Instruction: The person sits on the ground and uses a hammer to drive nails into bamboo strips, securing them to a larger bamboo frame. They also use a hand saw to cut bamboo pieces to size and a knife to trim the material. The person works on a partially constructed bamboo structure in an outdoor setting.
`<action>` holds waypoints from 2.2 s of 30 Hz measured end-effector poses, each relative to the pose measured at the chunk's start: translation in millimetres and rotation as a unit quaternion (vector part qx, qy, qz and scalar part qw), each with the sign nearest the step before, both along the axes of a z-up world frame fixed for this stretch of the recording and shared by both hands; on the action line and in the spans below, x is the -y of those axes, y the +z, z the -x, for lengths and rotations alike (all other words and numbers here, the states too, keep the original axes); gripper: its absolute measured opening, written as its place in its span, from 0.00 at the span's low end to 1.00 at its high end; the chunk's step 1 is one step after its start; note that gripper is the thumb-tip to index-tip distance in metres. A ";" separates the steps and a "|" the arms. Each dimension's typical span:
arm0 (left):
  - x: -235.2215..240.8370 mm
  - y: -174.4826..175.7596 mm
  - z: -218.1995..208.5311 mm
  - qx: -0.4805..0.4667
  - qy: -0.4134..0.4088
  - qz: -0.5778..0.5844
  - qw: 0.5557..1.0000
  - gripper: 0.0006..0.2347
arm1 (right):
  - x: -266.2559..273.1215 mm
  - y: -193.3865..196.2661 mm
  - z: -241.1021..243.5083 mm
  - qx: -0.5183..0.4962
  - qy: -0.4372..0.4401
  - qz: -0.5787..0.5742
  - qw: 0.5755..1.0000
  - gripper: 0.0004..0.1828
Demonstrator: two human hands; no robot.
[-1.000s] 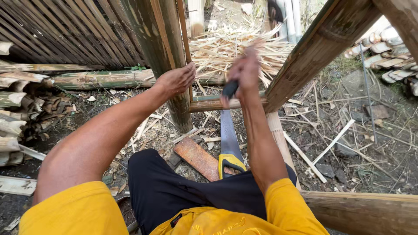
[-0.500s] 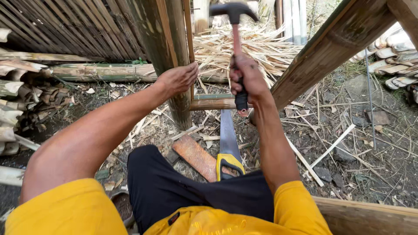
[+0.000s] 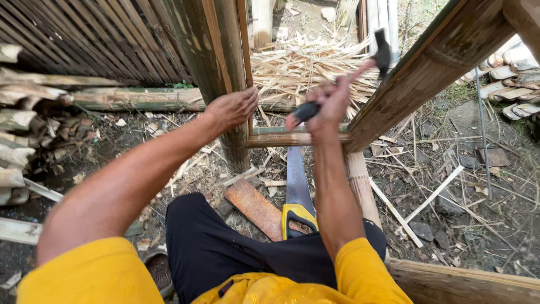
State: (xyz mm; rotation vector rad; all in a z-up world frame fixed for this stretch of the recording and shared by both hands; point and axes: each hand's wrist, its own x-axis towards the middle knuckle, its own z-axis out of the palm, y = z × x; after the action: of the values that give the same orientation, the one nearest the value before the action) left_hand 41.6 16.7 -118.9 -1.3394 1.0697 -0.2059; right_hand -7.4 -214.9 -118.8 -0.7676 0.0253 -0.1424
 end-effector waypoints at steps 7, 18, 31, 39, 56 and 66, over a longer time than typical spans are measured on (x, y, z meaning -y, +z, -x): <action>-0.6 6.7 4.3 -0.012 0.006 -0.006 1.000 0.35 | 11.4 4.2 6.4 0.065 0.067 0.088 0.992 0.16; 0.0 10.9 6.3 -0.020 0.017 -0.022 0.999 0.35 | -7.5 2.3 1.0 0.087 0.025 0.095 0.991 0.15; 0.2 2.7 18.7 0.020 0.023 -0.058 0.998 0.34 | 11.4 -35.0 41.8 0.010 0.040 0.111 0.993 0.16; -1.4 -16.5 9.2 -0.001 -0.005 -0.054 0.999 0.35 | 2.8 -79.4 5.1 -0.068 -0.012 0.128 0.989 0.15; -5.0 -29.0 6.3 -0.005 0.010 -0.017 1.000 0.35 | 10.5 -60.6 25.8 -0.028 0.033 0.082 0.996 0.16; -3.9 -22.2 5.1 -0.015 -0.001 -0.018 1.000 0.34 | -2.6 -88.2 22.6 -0.054 0.045 0.081 0.994 0.12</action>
State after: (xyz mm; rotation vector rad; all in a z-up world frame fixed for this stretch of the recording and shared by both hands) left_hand 36.5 20.6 -141.1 -1.3131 1.0958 -0.1686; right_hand -30.0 -212.4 -207.0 -0.9374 0.0826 -0.0162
